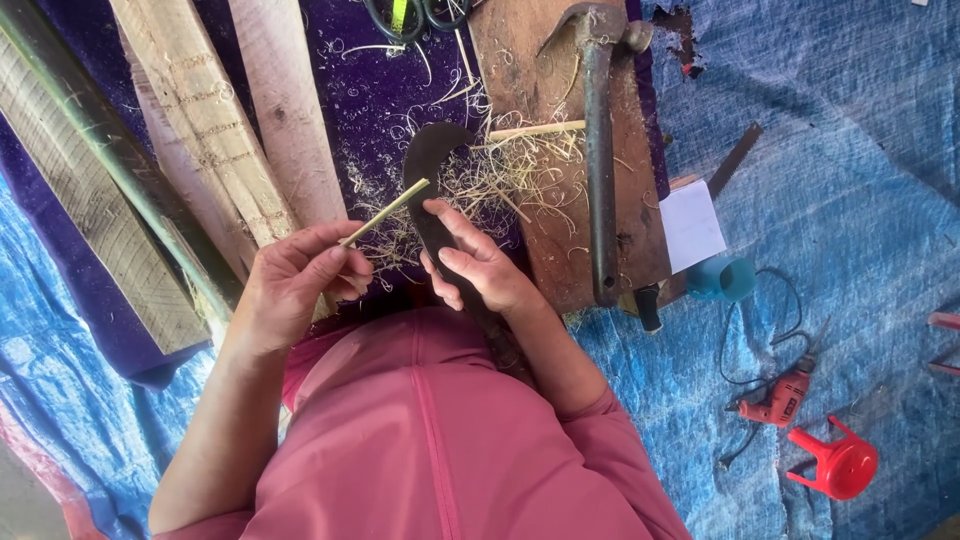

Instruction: A person is using a curved blade to shave thin layers off a wooden stick to shape or smooth it.

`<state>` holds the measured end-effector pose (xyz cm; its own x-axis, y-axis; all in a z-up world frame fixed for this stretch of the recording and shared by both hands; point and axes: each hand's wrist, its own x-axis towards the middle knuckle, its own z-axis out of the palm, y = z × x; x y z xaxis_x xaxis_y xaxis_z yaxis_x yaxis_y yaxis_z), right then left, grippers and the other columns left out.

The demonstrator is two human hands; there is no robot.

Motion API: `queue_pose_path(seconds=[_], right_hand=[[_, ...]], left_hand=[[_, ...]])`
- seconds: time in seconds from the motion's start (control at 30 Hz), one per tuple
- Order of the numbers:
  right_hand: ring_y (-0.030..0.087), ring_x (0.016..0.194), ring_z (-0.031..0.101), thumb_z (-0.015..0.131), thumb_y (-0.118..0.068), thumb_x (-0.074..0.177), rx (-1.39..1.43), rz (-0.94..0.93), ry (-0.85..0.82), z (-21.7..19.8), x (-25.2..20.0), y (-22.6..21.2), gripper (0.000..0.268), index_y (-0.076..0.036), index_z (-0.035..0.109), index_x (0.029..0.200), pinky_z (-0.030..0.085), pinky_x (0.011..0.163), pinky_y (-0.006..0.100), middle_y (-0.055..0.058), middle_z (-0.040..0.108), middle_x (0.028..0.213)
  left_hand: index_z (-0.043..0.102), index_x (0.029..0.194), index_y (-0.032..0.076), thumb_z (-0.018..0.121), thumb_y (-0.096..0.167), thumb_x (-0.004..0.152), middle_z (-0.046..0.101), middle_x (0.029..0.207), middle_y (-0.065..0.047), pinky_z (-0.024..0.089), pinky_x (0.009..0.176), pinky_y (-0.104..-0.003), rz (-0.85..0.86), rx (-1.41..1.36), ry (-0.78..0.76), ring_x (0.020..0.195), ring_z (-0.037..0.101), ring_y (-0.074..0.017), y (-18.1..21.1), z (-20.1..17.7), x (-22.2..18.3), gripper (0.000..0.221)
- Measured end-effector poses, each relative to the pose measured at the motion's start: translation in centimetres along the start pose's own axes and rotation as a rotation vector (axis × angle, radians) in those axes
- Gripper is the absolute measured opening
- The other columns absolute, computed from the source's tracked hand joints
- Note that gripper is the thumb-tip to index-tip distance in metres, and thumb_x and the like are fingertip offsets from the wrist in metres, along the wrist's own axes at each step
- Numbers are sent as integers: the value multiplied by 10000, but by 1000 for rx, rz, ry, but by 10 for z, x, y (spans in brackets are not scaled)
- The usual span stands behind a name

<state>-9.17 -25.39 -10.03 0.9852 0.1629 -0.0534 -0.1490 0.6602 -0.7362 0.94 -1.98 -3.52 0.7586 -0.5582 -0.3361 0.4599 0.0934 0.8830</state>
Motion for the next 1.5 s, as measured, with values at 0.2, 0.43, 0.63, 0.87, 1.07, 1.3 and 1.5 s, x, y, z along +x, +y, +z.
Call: queue_pose_path(seconds=[0.2,0.43,0.63,0.87,1.07,1.3,1.5], right_hand=[[169,554,606,441,-26,1057,-6,2,-3,2,0,-1,615,-100,224,1627,577,386,327,221,563,938],[169,552,605,432,-22,1052,-2,-5,-29,1,0,-1,614,-113,234,1626,578,386,336,213,546,936],[176,553,603,425,-5,1050,21,-6,-31,-1,1,1,617,-120,240,1628,585,389,341,218,539,940],[165,567,599,474,-93,1051,14,167,49,8,-4,-15,691,-134,145,1657,547,439,302,174,581,994],[89,581,569,465,-102,1093,-56,238,67,26,-3,-37,657,-189,184,1681,529,491,201,73,614,953],[123,588,561,494,-99,1053,33,299,156,39,-4,-41,685,-168,213,1674,504,488,230,99,599,970],[162,562,524,500,-70,1044,149,379,312,52,-5,-49,653,-239,312,1646,476,488,238,158,580,962]], left_hand=[[629,1296,-90,565,25,1011,718,844,-215,658,598,-308,-4,13,-7,792,755,-232,5,2,-2,314],[613,1317,-108,522,3,1013,722,831,-227,657,594,-314,1,24,-30,763,754,-245,6,1,-2,337],[632,1294,-102,527,15,1004,736,823,-219,663,610,-333,-19,52,-41,777,764,-247,4,-1,-1,330],[672,1289,-77,511,27,1003,745,808,-200,603,605,-334,-153,57,-43,700,712,-246,23,4,-3,344],[719,1277,-64,512,22,1005,749,799,-202,560,610,-335,-248,-45,-40,683,690,-268,20,4,-2,353],[763,1286,-23,552,43,982,784,823,-221,580,654,-381,-301,13,-3,698,711,-296,12,0,-2,376],[736,1350,-50,537,-19,995,776,843,-282,488,544,-381,-283,-115,127,688,671,-338,-8,-11,5,408]])
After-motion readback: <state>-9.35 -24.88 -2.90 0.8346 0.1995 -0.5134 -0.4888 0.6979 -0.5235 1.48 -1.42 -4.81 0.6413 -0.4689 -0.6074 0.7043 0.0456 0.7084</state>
